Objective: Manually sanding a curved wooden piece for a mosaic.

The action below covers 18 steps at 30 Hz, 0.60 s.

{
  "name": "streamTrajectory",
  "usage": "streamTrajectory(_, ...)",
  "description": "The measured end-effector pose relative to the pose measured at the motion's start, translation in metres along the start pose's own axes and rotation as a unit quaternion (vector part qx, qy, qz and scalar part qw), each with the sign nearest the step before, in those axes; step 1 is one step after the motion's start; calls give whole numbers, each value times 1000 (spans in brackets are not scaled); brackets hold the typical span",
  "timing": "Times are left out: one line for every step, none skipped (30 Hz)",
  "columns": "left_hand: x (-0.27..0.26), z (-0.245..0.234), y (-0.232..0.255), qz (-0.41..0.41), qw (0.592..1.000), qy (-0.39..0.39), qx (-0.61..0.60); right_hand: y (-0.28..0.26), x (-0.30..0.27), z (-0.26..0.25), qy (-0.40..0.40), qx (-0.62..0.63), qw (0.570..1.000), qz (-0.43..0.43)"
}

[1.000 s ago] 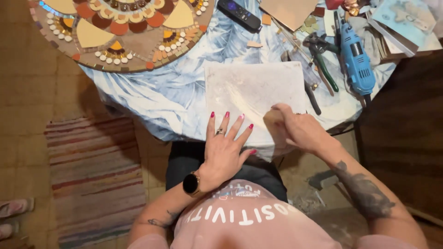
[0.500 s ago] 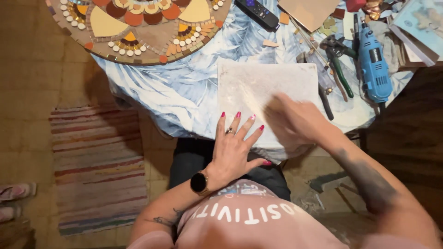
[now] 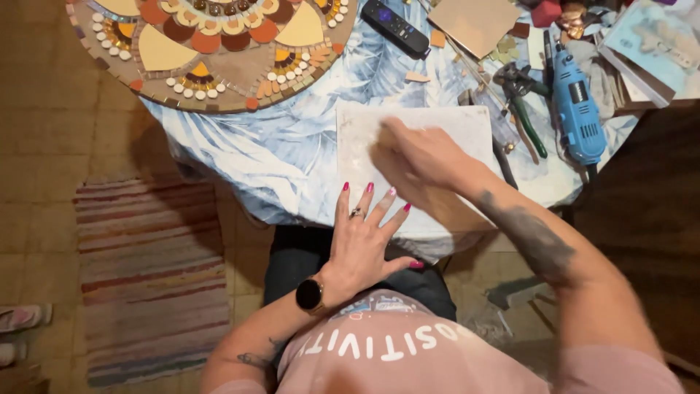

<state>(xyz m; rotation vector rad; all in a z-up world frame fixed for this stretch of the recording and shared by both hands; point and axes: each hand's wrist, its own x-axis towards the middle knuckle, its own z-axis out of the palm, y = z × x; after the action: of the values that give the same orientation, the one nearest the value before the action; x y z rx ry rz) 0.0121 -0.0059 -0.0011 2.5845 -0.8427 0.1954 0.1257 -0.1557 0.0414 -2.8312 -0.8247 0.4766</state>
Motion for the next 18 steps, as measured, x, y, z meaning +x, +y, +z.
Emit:
streamTrajectory(0,0,0,-2,1000,-5,-2,1,-23,-2,-4,5,1000,0)
streamTrajectory(-1,0,0,-1,1000,-2,-2,2,-46,-4,-55,38,996,66)
streamTrajectory(0,0,0,0,1000,4,-3,4,-68,-8,-106,68,983,131)
streamTrajectory(-5,0,2,-2,1000,0,-4,16,-91,8,-109,71,983,131)
streamTrajectory(-3,-1,2,2,1000,6,-4,31,-113,20,-73,29,989,126)
streamTrajectory(-1,-2,2,6,1000,11,-4,46,-135,32,-36,-12,992,121)
streamTrajectory(1,-4,1,9,1000,16,-2,41,-137,26,-32,-16,992,122)
streamTrajectory(4,-4,0,7,1000,21,-11,37,-140,20,48,80,986,142)
streamTrajectory(1,-5,2,4,1000,17,-25,29,-147,18,121,179,963,163)
streamTrajectory(-2,-8,5,6,1000,13,-28,14,-148,17,119,181,962,168)
streamTrajectory(1,-10,6,-8,998,37,-48,4,-146,12,212,351,903,126)
streamTrajectory(4,-13,8,-21,996,61,-68,-6,-144,6,295,506,806,78)
streamTrajectory(5,-18,12,-13,996,64,-66,-13,-141,9,304,503,805,77)
streamTrajectory(7,-23,17,-14,990,102,-99,-19,-139,11,329,545,769,48)
streamTrajectory(6,-28,21,-18,982,136,-130,-26,-135,15,351,587,729,18)
streamTrajectory(9,-30,22,-12,982,137,-128,-26,-132,18,357,586,727,16)
streamTrajectory(9,-32,25,-11,977,152,-148,-28,-131,23,362,611,704,-1)
streamTrajectory(8,-34,27,-10,972,167,-168,-29,-129,28,367,634,680,-19)
